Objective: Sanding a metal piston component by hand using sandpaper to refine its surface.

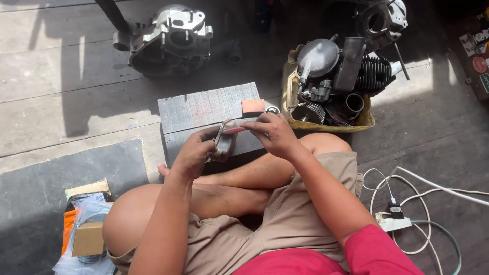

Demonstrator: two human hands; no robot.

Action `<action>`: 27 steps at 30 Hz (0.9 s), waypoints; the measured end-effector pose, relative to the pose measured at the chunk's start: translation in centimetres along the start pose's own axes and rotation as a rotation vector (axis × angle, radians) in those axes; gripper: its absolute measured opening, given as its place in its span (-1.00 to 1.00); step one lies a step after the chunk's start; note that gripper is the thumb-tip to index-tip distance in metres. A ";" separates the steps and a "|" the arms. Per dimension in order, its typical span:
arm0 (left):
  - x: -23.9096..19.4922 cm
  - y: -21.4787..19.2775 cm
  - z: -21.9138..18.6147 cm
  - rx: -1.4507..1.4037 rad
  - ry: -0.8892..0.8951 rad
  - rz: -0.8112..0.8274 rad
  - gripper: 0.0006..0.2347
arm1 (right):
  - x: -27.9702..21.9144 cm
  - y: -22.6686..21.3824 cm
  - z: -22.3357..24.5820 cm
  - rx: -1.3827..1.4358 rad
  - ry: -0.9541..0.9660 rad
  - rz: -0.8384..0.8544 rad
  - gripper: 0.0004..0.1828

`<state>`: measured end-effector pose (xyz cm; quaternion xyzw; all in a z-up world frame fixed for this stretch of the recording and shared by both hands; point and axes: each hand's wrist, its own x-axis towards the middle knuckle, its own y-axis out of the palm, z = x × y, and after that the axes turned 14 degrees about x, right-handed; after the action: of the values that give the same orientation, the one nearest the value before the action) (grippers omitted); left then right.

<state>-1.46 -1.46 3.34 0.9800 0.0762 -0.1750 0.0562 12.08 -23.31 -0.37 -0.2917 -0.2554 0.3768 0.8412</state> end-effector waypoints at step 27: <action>1.6 0.5 1.0 0.465 0.140 -0.261 -0.70 | -0.3 0.9 3.4 0.220 -0.075 -0.080 -0.68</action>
<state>-0.24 -1.85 1.84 0.9582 0.1631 -0.1255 -0.1986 9.26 -22.07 1.31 -0.1731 -0.2553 0.3792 0.8724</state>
